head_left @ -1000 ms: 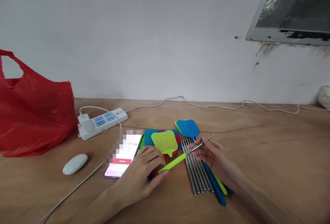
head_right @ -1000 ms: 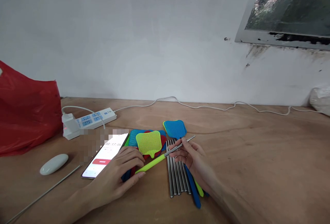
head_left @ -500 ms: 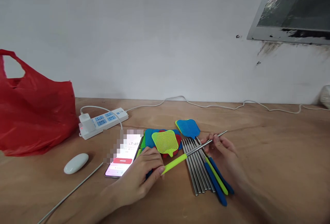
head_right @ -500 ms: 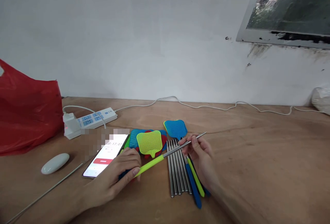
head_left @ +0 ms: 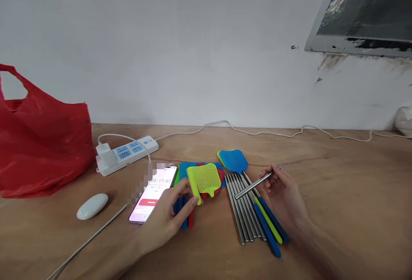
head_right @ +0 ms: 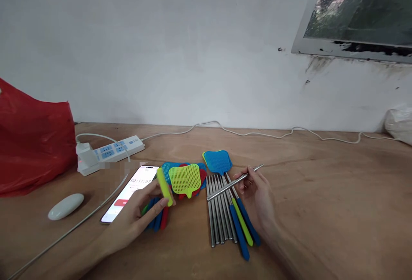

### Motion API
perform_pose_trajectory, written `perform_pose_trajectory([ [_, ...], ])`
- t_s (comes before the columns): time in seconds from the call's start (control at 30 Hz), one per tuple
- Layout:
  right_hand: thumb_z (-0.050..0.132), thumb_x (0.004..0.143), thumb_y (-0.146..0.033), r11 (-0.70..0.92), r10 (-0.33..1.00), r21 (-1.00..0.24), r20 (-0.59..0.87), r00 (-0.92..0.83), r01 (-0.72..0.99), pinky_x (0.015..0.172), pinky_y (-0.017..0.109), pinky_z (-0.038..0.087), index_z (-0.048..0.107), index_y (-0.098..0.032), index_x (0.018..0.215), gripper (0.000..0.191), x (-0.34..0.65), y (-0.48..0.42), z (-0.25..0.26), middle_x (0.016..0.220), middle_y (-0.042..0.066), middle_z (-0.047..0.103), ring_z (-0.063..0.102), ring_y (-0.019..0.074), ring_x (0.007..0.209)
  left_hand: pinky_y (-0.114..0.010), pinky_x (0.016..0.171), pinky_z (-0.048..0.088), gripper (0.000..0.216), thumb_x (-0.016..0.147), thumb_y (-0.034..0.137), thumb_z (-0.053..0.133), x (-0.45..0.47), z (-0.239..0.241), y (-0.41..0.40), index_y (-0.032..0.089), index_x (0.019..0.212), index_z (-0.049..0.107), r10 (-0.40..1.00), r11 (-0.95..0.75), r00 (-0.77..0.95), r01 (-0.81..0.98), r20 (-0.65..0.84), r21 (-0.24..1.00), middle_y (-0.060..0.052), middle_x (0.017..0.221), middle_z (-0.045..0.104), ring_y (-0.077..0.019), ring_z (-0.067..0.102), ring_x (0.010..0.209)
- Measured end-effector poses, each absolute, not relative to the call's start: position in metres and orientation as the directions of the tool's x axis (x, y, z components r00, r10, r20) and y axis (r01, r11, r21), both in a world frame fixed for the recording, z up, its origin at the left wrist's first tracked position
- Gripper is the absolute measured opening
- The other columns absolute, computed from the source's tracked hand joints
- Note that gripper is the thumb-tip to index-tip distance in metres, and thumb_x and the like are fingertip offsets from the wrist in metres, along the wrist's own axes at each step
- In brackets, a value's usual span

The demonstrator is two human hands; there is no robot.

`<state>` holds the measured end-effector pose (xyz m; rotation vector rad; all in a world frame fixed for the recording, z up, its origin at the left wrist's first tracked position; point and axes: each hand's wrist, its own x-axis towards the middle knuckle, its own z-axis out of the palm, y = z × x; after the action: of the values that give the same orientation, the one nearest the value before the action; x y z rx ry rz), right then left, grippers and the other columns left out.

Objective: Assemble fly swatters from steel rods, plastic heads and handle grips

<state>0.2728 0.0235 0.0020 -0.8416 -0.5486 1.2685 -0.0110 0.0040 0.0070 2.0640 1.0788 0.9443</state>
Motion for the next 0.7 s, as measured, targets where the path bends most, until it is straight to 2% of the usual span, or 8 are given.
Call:
perform_pose_trajectory([
  [0.1, 0.079, 0.076, -0.033, 0.063, 0.973, -0.803, -0.082, 0.215, -0.593, 0.049, 0.017, 0.045, 0.068, -0.021, 0.068, 0.017, 0.2719, 0.0224, 0.0041, 0.069, 0.0, 0.066, 0.045, 0.0096, 0.055, -0.037, 0.086, 0.053, 0.019, 0.097, 0.039, 0.055, -0.0106, 0.0074, 0.0057, 0.023, 0.097, 0.065, 0.889, -0.43, 0.33, 0.365, 0.317, 0.825, -0.005, 0.098, 0.07, -0.0221, 0.066, 0.09],
  [0.2, 0.081, 0.073, -0.033, 0.029, 0.978, -0.799, -0.101, 0.181, -0.6, 0.049, 0.017, 0.045, 0.068, -0.02, 0.068, 0.019, 0.2714, 0.0218, 0.0042, 0.069, 0.0, 0.065, 0.044, 0.0096, 0.054, -0.037, 0.087, 0.055, 0.015, 0.093, 0.037, 0.06, -0.0104, 0.0057, 0.0079, 0.022, 0.095, 0.064, 0.91, -0.387, 0.261, 0.261, 0.322, 0.884, -0.006, 0.102, 0.069, -0.0226, 0.066, 0.095],
  [0.27, 0.083, 0.07, -0.034, 0.011, 0.981, -0.803, -0.108, 0.164, -0.595, 0.049, 0.017, 0.044, 0.068, -0.02, 0.067, 0.021, 0.2708, 0.0216, 0.0035, 0.069, 0.0, 0.065, 0.043, 0.0097, 0.055, -0.037, 0.084, 0.055, 0.018, 0.09, 0.036, 0.063, -0.0103, 0.0048, 0.0081, 0.023, 0.103, 0.062, 0.929, -0.345, 0.223, 0.234, 0.295, 0.909, -0.005, 0.097, 0.069, -0.0217, 0.066, 0.091],
  [0.4, 0.084, 0.069, -0.038, 0.001, 0.987, -0.824, -0.09, 0.132, -0.566, 0.047, 0.018, 0.041, 0.068, -0.02, 0.067, 0.024, 0.2704, 0.0217, 0.002, 0.068, 0.001, 0.064, 0.041, 0.01, 0.054, -0.035, 0.078, 0.055, 0.05, 0.088, 0.033, 0.066, -0.0091, 0.0051, 0.005, 0.025, 0.134, 0.048, 0.963, -0.25, 0.174, 0.268, 0.208, 0.93, 0.001, 0.084, 0.069, -0.019, 0.066, 0.078],
  [0.5, 0.08, 0.075, -0.039, -0.025, 0.991, -0.839, -0.092, 0.096, -0.543, 0.046, 0.019, 0.038, 0.069, -0.019, 0.069, 0.023, 0.2712, 0.022, 0.0005, 0.068, 0.002, 0.064, 0.04, 0.0105, 0.054, -0.031, 0.07, 0.054, 0.058, 0.088, 0.031, 0.066, -0.0083, 0.0054, 0.0038, 0.026, 0.14, 0.042, 0.966, -0.245, 0.153, 0.255, 0.211, 0.935, 0.002, 0.08, 0.07, -0.0172, 0.065, 0.071],
  [0.6, 0.076, 0.078, -0.039, -0.06, 0.993, -0.848, -0.105, 0.055, -0.527, 0.047, 0.019, 0.037, 0.069, -0.019, 0.071, 0.022, 0.2721, 0.022, -0.0014, 0.069, 0.002, 0.064, 0.04, 0.0109, 0.054, -0.029, 0.066, 0.052, 0.047, 0.089, 0.031, 0.066, -0.0092, 0.0043, 0.005, 0.025, 0.131, 0.047, 0.96, -0.253, 0.187, 0.253, 0.209, 0.934, 0.002, 0.08, 0.069, -0.0166, 0.064, 0.068],
  [0.7, 0.075, 0.08, -0.039, -0.06, 0.995, -0.857, -0.095, 0.042, -0.512, 0.049, 0.019, 0.038, 0.068, -0.019, 0.071, 0.023, 0.2721, 0.0217, -0.0023, 0.07, 0.002, 0.064, 0.04, 0.0111, 0.056, -0.028, 0.061, 0.052, 0.023, 0.096, 0.037, 0.057, -0.0113, 0.0026, 0.0059, 0.023, 0.113, 0.052, 0.954, -0.244, 0.231, 0.229, 0.191, 0.942, 0.002, 0.076, 0.066, -0.0161, 0.062, 0.065],
])
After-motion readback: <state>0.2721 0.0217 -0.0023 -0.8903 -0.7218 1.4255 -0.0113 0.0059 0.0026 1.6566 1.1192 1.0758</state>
